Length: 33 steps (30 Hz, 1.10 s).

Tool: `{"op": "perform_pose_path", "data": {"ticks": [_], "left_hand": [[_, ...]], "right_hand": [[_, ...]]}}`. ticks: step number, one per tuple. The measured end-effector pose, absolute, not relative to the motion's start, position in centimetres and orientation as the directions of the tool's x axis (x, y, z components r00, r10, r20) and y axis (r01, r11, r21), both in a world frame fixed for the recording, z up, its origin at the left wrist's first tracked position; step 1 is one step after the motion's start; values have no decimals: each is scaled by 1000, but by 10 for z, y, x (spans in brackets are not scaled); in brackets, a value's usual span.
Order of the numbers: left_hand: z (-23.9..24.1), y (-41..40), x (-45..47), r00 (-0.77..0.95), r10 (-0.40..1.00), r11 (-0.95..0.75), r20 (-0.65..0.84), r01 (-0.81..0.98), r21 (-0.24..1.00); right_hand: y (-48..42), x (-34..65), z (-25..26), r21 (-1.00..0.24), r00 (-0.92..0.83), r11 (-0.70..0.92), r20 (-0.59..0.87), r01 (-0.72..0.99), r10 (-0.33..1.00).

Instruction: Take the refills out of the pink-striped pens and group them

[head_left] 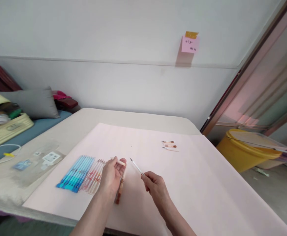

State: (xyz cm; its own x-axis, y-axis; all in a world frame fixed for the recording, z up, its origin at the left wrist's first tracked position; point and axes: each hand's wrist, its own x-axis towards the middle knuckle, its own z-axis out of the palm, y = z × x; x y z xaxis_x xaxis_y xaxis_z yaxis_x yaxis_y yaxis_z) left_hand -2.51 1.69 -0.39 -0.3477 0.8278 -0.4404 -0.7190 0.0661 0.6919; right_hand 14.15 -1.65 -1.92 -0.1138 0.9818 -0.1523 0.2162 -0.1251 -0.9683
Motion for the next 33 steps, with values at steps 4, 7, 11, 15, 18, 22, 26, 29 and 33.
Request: {"op": "perform_pose_path", "data": {"ticks": [4,7,11,15,18,22,26,29,33], "left_hand": [[-7,12,-16,-231,886,137,-403,-698,703],[-8,7,-9,-159,906,190,-392,-675,713],[-9,1,2,-54,929,254,-365,-625,738],[-9,-6,11,59,938,313,-341,-564,764],[-11,-7,14,53,932,328,-358,-539,776],[-11,-1,8,-59,919,282,-390,-593,754],[-7,8,-8,-185,899,182,-397,-666,723],[-6,9,-10,-183,894,189,-409,-673,715],[-11,-3,10,-21,895,345,-445,-599,723]], "right_hand": [[-16,142,-21,-971,-108,-135,-158,199,981],[-15,141,-22,-970,-95,-127,-149,208,984],[-14,138,-24,-966,-97,-111,-137,234,986],[-16,135,-23,-961,-110,-96,-128,260,986],[-18,134,-20,-955,-114,-98,-135,279,984],[-19,136,-20,-949,-146,-75,-125,307,981],[-16,139,-25,-953,-117,-80,-119,291,986],[-13,141,-27,-966,-83,-135,-157,221,984],[-11,141,-20,-967,-30,-243,-246,82,969]]}}
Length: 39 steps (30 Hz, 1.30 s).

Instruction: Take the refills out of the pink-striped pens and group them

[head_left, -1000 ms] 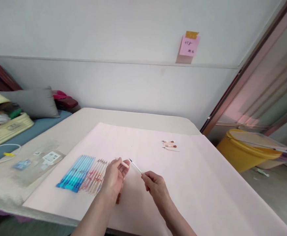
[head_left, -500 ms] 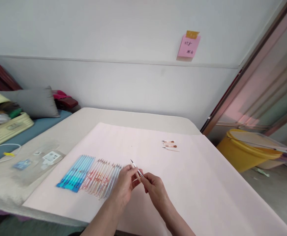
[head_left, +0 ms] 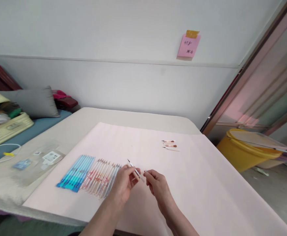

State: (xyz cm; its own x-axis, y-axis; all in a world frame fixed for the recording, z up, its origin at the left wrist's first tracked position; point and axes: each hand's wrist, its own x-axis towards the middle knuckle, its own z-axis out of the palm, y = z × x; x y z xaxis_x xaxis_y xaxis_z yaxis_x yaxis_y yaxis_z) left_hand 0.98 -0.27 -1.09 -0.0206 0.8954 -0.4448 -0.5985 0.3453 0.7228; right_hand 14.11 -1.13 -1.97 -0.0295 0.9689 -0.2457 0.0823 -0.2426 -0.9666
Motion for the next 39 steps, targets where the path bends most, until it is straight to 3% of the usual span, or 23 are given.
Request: {"op": "perform_pose_path", "data": {"ticks": [3,12,33,39], "left_hand": [[-19,-13,28,59,885,420,-461,-529,738],[-29,-19,36,56,865,464,-499,-470,751],[-30,-24,44,157,861,498,-483,-454,739],[-31,-15,35,33,902,377,-430,-545,749]], "right_hand": [[-12,142,-16,-962,-3,-271,-271,-26,962],[-11,144,-25,-923,-8,-319,-325,-217,946],[-17,135,-20,-958,-164,-252,-229,-139,959],[-18,136,-16,-940,-166,-269,-237,-209,957]]}}
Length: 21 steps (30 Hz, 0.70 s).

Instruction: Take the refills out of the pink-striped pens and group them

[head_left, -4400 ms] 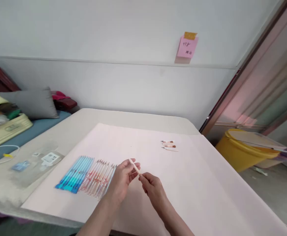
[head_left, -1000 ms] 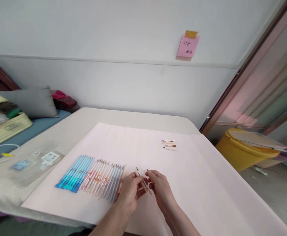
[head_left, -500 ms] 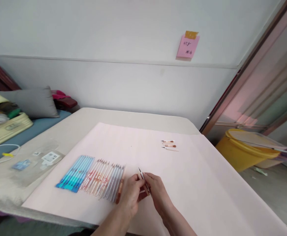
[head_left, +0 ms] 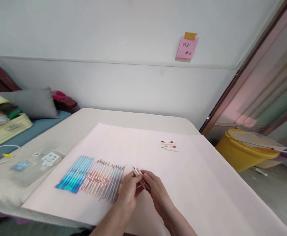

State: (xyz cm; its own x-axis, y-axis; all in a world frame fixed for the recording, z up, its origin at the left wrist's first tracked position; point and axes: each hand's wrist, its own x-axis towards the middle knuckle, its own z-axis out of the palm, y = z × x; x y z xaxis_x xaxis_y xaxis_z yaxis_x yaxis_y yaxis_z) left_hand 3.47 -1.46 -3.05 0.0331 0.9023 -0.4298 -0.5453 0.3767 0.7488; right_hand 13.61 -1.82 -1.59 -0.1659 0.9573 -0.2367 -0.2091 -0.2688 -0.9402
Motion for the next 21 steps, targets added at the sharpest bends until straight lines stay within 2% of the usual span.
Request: {"op": "perform_pose_path", "data": {"ticks": [5,9,15,21], "left_hand": [[-31,-8,25,-117,896,277,-429,-606,745],[-29,-9,26,-137,893,271,-429,-598,754],[-35,-9,26,-225,862,315,-453,-464,828],[-35,-9,28,-166,883,287,-439,-550,784]], "right_hand": [[-20,133,-19,-896,-171,-350,-312,-274,934],[-20,130,-19,-895,-148,-345,-315,-282,938],[-20,129,-23,-844,-141,-416,-392,-338,909],[-19,128,-31,-764,-157,-401,-375,-505,914]]}}
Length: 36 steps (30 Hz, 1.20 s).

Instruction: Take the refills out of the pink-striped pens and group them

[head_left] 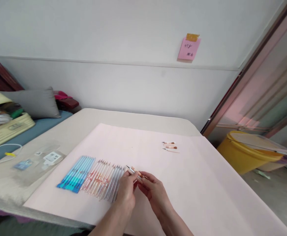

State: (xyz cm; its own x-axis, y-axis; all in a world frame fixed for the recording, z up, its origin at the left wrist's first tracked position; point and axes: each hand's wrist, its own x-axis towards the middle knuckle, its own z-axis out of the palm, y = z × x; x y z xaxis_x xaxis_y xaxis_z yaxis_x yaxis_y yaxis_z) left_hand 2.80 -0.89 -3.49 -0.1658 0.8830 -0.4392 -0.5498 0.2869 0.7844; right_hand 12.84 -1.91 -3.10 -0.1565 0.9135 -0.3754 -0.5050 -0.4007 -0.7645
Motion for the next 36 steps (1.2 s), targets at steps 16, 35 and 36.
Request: {"op": "perform_pose_path", "data": {"ticks": [16,35,36], "left_hand": [[-19,-9,20,-95,819,396,-566,-620,677],[-19,9,21,1,785,469,-619,-653,595],[-19,10,22,0,783,473,-622,-650,595]], "right_hand": [[38,194,-37,-814,145,-243,-368,-528,918],[149,345,-77,-880,117,-467,-474,-83,873],[150,346,-76,-883,111,-468,-470,-48,876]]}}
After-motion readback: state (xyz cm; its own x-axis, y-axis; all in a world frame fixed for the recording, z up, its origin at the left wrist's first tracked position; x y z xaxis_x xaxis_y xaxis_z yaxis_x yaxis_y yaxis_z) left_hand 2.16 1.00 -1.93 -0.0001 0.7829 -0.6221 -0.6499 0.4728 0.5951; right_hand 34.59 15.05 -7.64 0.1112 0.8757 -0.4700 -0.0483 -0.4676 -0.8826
